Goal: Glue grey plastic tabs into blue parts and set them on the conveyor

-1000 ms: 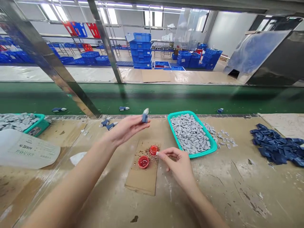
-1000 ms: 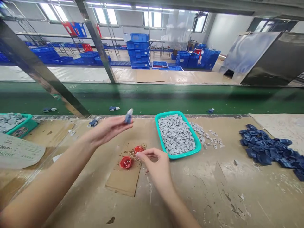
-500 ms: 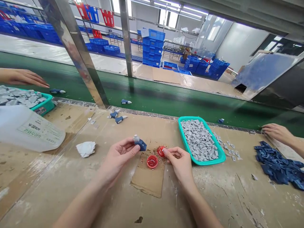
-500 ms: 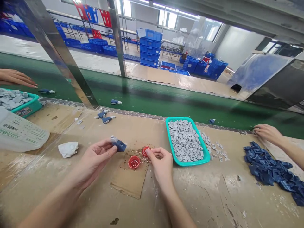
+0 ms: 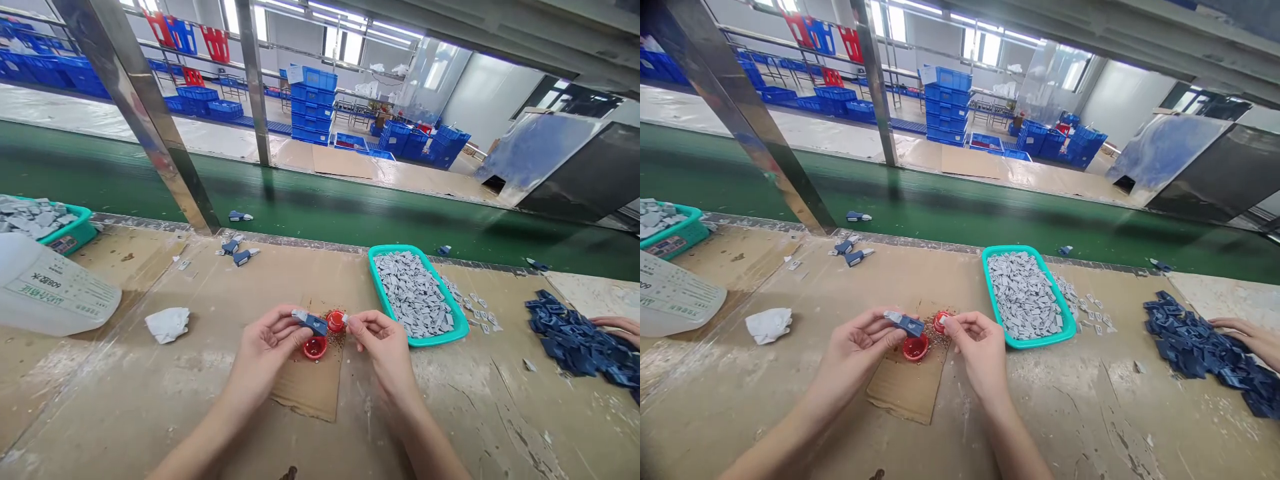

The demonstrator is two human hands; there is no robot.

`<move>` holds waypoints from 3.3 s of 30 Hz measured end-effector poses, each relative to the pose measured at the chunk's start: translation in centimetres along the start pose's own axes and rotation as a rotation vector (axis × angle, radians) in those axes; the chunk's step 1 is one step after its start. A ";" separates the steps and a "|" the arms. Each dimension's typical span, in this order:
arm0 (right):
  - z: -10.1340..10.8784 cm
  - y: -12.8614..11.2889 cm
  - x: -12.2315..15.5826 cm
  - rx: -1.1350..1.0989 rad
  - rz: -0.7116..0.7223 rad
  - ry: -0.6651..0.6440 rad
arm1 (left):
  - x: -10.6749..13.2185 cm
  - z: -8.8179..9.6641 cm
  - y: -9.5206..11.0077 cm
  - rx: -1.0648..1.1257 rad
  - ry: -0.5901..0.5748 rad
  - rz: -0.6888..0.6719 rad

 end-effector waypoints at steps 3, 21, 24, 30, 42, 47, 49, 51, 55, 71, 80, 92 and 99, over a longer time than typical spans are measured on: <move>-0.4 -0.6 0.7 -0.078 0.016 -0.069 | 0.1 -0.7 0.2 -0.005 -0.043 -0.026; -1.4 0.1 1.3 0.042 -0.099 -0.309 | 1.6 -2.0 0.9 -0.148 -0.091 -0.066; -1.7 0.0 1.6 0.031 -0.090 -0.332 | 1.7 -2.1 0.7 -0.142 -0.075 -0.063; -2.0 -1.6 2.1 0.052 -0.046 -0.263 | 1.3 -3.0 0.0 -0.088 -0.125 0.007; 10.3 -3.2 -1.1 1.026 0.110 0.378 | -8.3 2.0 3.3 -0.700 0.043 -0.296; 9.9 -3.1 -2.0 1.106 -0.007 0.388 | -17.4 2.6 3.1 -1.296 0.017 -0.378; 9.8 -3.1 -2.1 1.110 -0.031 0.399 | -20.4 2.4 2.8 -1.474 -0.006 -0.330; 9.7 -3.1 -2.0 1.109 -0.026 0.405 | -22.6 2.0 2.6 -1.547 -0.035 -0.290; 9.5 -3.0 -1.8 1.102 0.094 0.429 | -25.6 1.1 3.4 -1.604 -0.055 -0.216; 5.5 -2.3 -0.4 0.358 0.256 0.192 | -32.5 -17.3 1.6 -1.385 -0.489 -0.134; 2.7 -1.6 1.3 0.271 0.170 0.049 | -22.8 -7.2 4.6 -0.837 -0.359 -0.160; -0.1 1.7 -0.3 0.178 0.038 0.051 | -0.6 6.7 2.1 -0.042 0.334 -0.076; 0.0 2.1 -0.8 0.158 -0.003 0.040 | -0.3 4.1 1.7 -0.041 0.209 -0.069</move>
Point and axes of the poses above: each hand's wrist, its own x-axis away from the middle knuckle, its own z-axis out of the back of the hand, y = z × x, the point moved 5 cm from there along -x, towards the middle knuckle, and after that the axes turned 6 degrees about -y, right-handed, at the moved point
